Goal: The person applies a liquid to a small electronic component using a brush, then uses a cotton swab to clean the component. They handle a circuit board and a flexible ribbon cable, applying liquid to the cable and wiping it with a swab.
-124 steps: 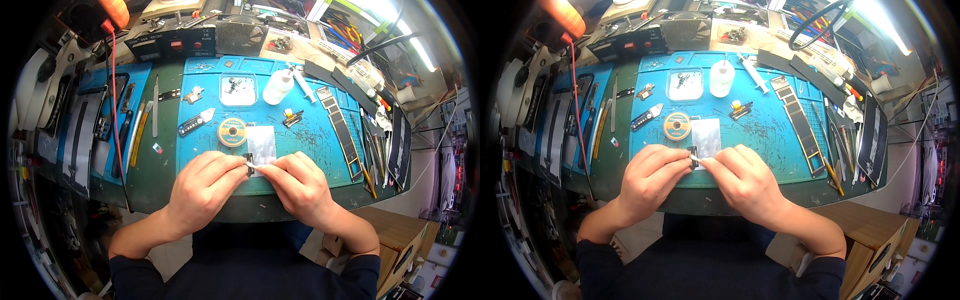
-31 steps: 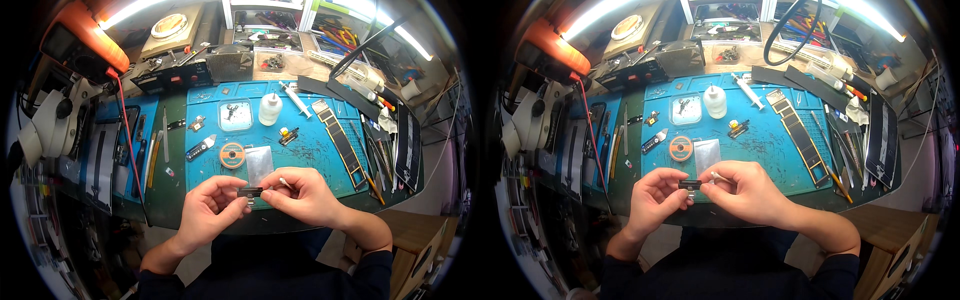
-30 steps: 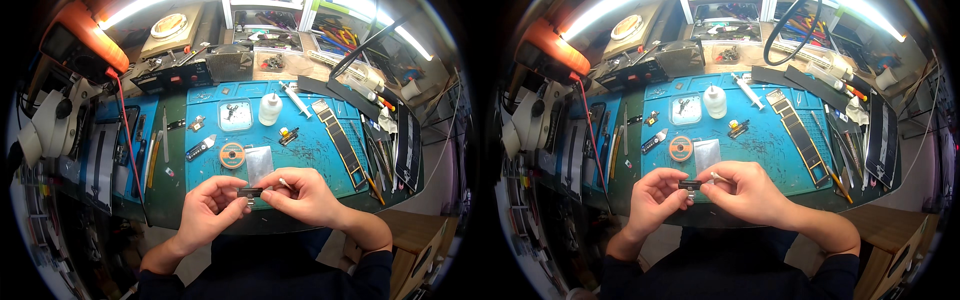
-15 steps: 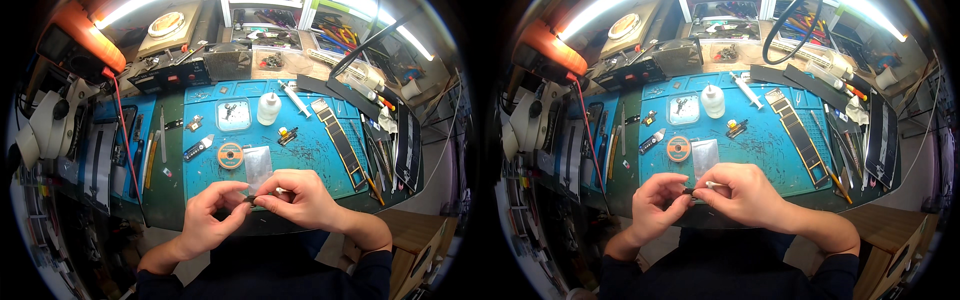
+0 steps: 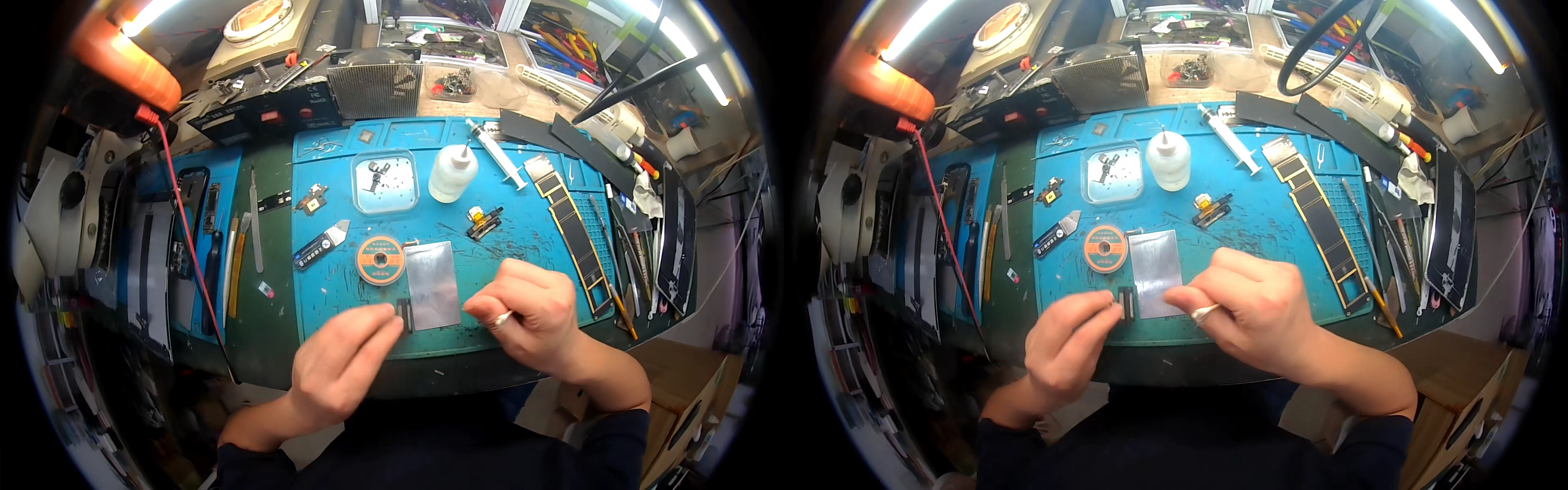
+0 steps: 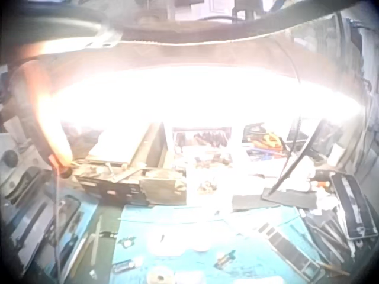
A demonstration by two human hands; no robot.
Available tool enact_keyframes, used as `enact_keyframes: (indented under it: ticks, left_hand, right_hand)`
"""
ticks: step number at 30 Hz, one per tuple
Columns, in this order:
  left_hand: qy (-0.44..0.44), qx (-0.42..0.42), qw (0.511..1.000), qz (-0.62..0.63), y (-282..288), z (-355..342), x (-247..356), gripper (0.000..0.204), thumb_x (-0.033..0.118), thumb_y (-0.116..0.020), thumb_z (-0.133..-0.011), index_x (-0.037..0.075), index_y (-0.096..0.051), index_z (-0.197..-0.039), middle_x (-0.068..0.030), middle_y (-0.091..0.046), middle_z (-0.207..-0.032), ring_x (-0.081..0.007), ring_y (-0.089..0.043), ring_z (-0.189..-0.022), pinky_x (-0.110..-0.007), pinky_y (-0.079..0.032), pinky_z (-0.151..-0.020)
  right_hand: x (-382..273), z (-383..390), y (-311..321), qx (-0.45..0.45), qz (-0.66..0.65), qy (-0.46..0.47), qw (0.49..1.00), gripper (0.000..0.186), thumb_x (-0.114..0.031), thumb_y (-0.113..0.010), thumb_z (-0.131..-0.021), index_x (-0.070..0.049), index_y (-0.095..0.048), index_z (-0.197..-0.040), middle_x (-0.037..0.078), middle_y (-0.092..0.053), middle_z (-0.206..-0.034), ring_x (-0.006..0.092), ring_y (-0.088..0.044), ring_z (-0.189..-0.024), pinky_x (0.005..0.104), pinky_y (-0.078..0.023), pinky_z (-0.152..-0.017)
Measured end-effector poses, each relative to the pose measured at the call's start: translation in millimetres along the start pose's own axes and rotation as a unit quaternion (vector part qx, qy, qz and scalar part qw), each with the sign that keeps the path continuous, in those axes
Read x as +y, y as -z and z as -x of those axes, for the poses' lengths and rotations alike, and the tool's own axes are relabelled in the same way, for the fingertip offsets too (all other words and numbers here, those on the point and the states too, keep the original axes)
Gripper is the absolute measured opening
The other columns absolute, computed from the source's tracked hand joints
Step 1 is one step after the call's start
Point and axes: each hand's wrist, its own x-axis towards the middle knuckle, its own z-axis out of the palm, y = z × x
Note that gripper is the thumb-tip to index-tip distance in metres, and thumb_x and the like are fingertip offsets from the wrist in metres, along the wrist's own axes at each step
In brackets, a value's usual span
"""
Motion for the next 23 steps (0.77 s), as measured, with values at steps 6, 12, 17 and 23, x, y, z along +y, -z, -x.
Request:
enact_keyframes:
  ticks: [6,12,17,23]
  left_hand:
    - [-0.007,-0.039,0.999,0.003,2.0,-0.6,-1.4,0.036,-0.006,-0.08,-0.078,-0.011,-0.082,-0.114,-0.0216,-0.079,-0.118,-0.0342,-0.081,-0.102,-0.038,-0.067,-0.085]
    - [0.021,-0.022,0.996,0.082,0.7,-1.9,0.2,0.037,-0.011,-0.083,-0.074,-0.01,-0.082,-0.111,-0.021,-0.079,-0.116,-0.0337,-0.08,-0.098,-0.039,-0.067,-0.085]
    - [0.028,-0.04,0.997,0.055,-7.1,-7.5,0.2,0.039,-0.012,-0.082,-0.072,-0.008,-0.084,-0.111,-0.0185,-0.08,-0.116,-0.0312,-0.078,-0.095,-0.037,-0.066,-0.082]
    - [0.041,-0.037,0.998,0.02,-9.8,-7.6,6.7,0.033,-0.011,-0.087,-0.075,-0.005,-0.084,-0.107,-0.0177,-0.081,-0.109,-0.0323,-0.079,-0.093,-0.039,-0.063,-0.08]
  right_hand:
    - [7.2,-0.7,10.1,0.008,0.058,-0.042,0.997,0.012,-0.008,-0.087,-0.094,-0.006,-0.08,-0.103,0.008,-0.067,-0.08,0.0251,-0.068,-0.064,0.0367,-0.053,-0.055]
    - [4.0,-1.3,13.1,0.004,0.013,-0.087,0.996,0.027,-0.005,-0.084,-0.095,-0.002,-0.072,-0.118,0.013,-0.069,-0.097,0.028,-0.074,-0.077,0.0366,-0.059,-0.064]
    - [12.5,3.3,9.9,0.01,0.058,-0.031,0.998,0.024,0.001,-0.082,-0.093,0.0,-0.072,-0.115,0.014,-0.067,-0.102,0.0299,-0.073,-0.081,0.0384,-0.06,-0.068]
    - [15.2,5.6,5.7,0.023,0.089,0.001,0.996,0.027,0.005,-0.08,-0.089,0.001,-0.075,-0.116,0.014,-0.065,-0.105,0.0299,-0.073,-0.083,0.0372,-0.059,-0.068]
